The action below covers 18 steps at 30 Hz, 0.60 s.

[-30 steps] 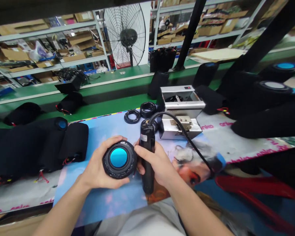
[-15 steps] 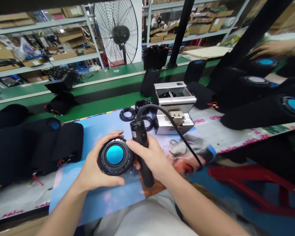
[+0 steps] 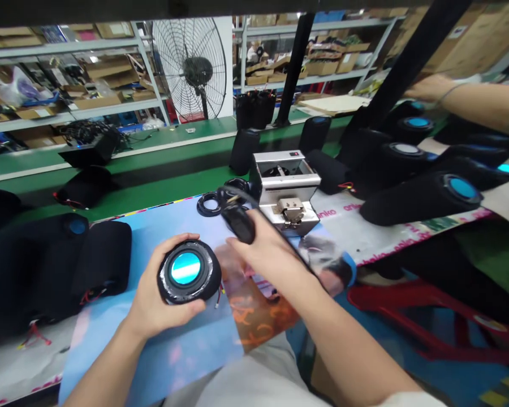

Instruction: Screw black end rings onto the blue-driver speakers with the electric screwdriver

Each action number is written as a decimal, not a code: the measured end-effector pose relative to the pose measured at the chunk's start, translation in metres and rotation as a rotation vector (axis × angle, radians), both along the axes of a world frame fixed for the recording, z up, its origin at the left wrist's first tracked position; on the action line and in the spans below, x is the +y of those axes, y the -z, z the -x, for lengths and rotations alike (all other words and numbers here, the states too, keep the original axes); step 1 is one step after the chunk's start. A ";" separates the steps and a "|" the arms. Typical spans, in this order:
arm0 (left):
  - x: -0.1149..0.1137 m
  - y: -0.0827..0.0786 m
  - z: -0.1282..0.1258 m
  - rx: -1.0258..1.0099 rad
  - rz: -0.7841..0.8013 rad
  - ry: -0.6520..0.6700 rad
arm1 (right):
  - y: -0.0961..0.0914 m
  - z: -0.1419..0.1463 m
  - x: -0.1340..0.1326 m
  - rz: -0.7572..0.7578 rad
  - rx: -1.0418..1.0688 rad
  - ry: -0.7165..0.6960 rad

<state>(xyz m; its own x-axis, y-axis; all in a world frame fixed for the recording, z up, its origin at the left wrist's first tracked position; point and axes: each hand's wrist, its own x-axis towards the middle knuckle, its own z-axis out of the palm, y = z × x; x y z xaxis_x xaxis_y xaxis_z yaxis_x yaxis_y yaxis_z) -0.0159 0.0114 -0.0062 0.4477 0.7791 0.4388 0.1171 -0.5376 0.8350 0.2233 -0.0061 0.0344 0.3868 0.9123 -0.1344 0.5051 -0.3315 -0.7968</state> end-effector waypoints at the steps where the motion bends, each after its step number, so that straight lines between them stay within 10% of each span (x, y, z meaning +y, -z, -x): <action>1: -0.001 -0.002 0.000 -0.001 0.053 0.000 | 0.004 0.009 0.010 0.028 -0.095 -0.018; 9: -0.011 -0.003 -0.005 -0.074 0.280 -0.034 | 0.032 0.027 0.049 0.159 -0.424 -0.104; 18: -0.007 -0.009 -0.005 -0.083 0.325 0.040 | -0.031 -0.001 -0.009 -0.202 -0.053 -0.254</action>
<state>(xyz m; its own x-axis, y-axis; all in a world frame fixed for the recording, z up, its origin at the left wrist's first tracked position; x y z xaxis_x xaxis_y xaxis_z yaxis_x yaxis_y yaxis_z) -0.0108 0.0042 0.0029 0.4541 0.8666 0.2069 0.0257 -0.2449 0.9692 0.2244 -0.0149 0.0649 0.1454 0.9867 0.0734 0.5942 -0.0278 -0.8039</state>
